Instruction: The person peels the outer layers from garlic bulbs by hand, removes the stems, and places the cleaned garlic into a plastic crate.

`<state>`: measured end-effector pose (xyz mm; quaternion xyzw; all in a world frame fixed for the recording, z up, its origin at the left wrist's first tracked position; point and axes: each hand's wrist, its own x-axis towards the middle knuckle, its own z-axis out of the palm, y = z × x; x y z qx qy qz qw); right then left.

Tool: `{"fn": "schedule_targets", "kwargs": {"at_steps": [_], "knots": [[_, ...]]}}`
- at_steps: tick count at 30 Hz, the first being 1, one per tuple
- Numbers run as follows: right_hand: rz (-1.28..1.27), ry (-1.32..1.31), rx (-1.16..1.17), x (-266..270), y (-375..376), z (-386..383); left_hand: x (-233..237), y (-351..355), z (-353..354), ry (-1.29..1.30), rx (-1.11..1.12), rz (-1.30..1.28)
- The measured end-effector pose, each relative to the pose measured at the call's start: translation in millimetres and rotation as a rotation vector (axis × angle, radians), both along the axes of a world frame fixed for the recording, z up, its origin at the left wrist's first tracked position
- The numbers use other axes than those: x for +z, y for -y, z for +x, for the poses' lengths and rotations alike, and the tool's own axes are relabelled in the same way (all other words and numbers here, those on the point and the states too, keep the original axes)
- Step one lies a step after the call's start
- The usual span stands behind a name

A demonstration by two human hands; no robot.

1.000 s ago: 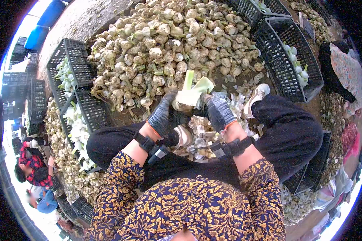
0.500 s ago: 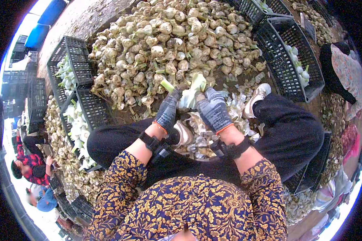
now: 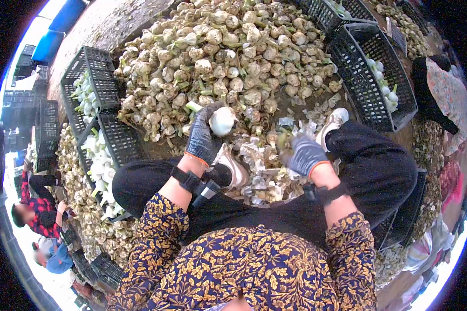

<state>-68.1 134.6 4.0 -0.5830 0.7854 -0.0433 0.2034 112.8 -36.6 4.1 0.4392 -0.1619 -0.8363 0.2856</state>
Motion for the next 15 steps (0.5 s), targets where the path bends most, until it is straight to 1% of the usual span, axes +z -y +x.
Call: {"fn": "schedule_targets", "kwargs": {"at_steps": [2,3,4,5,6,8,9,10,12,13,15], "knots": [[-0.166,0.015,0.17,-11.8,-1.6,5.4,0.7,-3.1,-0.5,0.033,0.001,-0.017],[-0.164,0.018,0.168,-16.1,0.2,4.2,-4.7,-4.4,0.1,0.058,-0.034,-0.097],[-0.16,0.123,0.154,-8.1,12.9,7.3,-10.9,-5.7,0.6,0.081,-0.074,-0.177],[-0.158,0.225,0.138,1.3,24.2,11.6,-14.3,-7.0,1.3,0.194,-0.134,-0.275],[-0.158,0.223,0.133,11.5,32.9,18.8,-17.6,-8.7,1.6,0.192,-0.14,-0.275],[-0.08,0.859,-0.415,33.6,52.7,37.7,-2.5,-12.2,2.4,0.586,-0.378,-0.799],[0.087,1.13,-0.633,44.7,62.3,43.7,-6.7,-13.2,4.9,0.612,-0.466,-0.987],[0.193,1.129,-0.535,50.4,71.0,43.9,-1.3,-14.9,4.9,0.615,-0.468,-0.985],[0.234,1.107,-0.58,51.7,75.3,53.0,20.8,-17.8,2.0,0.447,-0.469,-1.114],[0.236,1.109,-0.579,50.0,73.9,53.8,27.3,-17.1,2.3,0.497,-0.543,-1.023],[0.181,1.159,-0.519,45.0,70.3,53.4,24.6,-17.7,4.6,0.537,-0.556,-1.046]]}}
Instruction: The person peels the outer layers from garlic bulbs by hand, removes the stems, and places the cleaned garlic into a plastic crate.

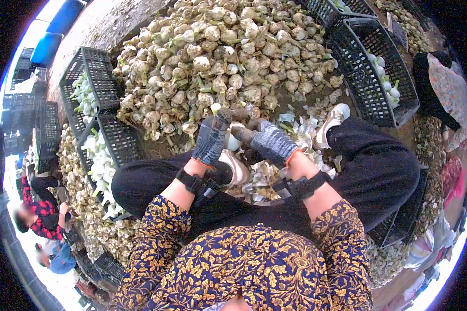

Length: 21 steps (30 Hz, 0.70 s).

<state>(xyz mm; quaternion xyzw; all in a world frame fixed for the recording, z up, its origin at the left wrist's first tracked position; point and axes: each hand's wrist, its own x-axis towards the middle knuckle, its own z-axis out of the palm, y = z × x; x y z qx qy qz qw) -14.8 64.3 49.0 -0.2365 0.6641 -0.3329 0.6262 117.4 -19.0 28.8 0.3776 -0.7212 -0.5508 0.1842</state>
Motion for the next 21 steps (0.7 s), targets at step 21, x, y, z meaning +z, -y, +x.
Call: {"fn": "schedule_targets", "kwargs": {"at_steps": [21], "knots": [[-0.399,-0.098,-0.338,-49.6,-25.5,-12.1,-42.6,3.7,-4.1,-0.177,0.029,0.567]]}}
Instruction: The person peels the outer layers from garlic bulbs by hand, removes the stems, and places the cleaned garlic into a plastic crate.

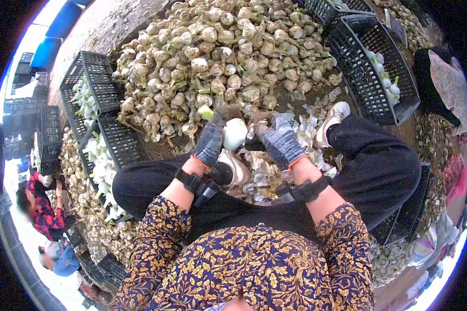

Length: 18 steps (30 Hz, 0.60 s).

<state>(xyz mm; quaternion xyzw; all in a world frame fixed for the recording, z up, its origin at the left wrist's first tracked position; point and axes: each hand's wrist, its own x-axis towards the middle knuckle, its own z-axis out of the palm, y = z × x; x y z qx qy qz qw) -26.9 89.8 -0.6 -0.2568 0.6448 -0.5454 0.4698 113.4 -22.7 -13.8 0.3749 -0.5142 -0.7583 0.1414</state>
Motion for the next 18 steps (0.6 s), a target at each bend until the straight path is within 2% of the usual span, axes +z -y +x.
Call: {"fn": "schedule_targets", "kwargs": {"at_steps": [2,4,5,6,7,8,9,10,11,12,14,16,17,18], "knots": [[-0.009,-0.031,0.016,8.7,1.8,-1.0,-4.5,-2.3,2.7,0.165,0.078,0.073],[0.032,-0.477,0.15,13.6,0.4,-7.0,-20.2,0.5,4.9,0.179,0.091,0.161],[-0.109,-1.122,0.415,0.3,-1.4,-16.9,-26.1,0.9,5.6,0.12,0.074,0.08],[-0.108,-1.122,0.415,-6.3,-3.3,-15.8,-31.9,0.7,6.6,0.061,0.055,0.0],[-0.064,-0.774,0.334,-2.1,0.7,-8.9,-26.8,0.8,7.9,0.07,-0.025,-0.262],[-0.02,-0.426,0.248,0.2,3.7,-3.4,-22.2,-0.5,7.1,0.07,-0.026,-0.26],[0.197,-0.318,0.202,-0.1,5.0,-1.2,-17.5,-1.9,6.0,0.047,-0.055,-0.359],[0.198,-0.317,0.2,9.3,9.8,3.3,-2.6,-2.8,3.3,0.023,-0.084,-0.46],[0.321,-0.186,0.202,26.7,16.8,8.6,19.6,-4.2,0.8,0.135,-0.089,-0.326],[0.443,-0.053,0.203,35.8,20.2,11.5,20.8,-5.5,0.8,0.137,-0.091,-0.326],[0.41,-0.09,0.222,37.4,17.2,9.4,21.9,-7.9,0.3,0.058,-0.041,-0.395],[0.306,0.116,0.171,45.4,13.7,6.7,14.4,-9.9,3.4,0.02,0.011,-0.41],[0.279,-0.075,0.236,37.3,14.0,2.7,11.2,-8.1,3.6,0.076,0.019,-0.304],[0.28,-0.076,0.234,38.9,12.6,1.3,9.2,-7.1,3.0,0.131,0.026,-0.197]]}}
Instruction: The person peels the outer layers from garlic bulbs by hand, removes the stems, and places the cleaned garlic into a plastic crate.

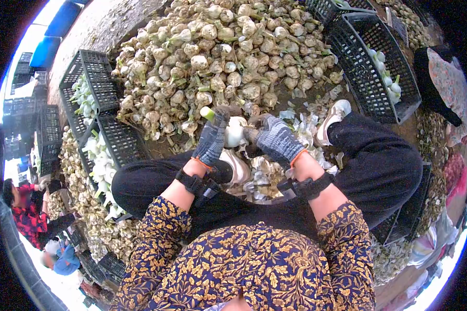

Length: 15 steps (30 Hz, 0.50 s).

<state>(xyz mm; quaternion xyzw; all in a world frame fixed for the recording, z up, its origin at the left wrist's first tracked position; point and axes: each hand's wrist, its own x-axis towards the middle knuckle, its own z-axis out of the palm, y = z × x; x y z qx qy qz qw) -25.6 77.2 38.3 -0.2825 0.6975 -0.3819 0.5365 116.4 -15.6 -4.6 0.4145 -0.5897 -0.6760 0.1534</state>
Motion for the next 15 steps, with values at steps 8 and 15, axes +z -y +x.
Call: {"fn": "schedule_targets", "kwargs": {"at_steps": [8,15], "knots": [[-0.203,-0.478,-0.134,-39.4,-9.2,-6.1,18.7,0.5,-3.0,0.022,-0.026,-0.129],[-0.094,0.371,-0.222,-11.5,-1.8,-8.7,0.9,5.3,2.5,-0.087,0.118,0.109]]}}
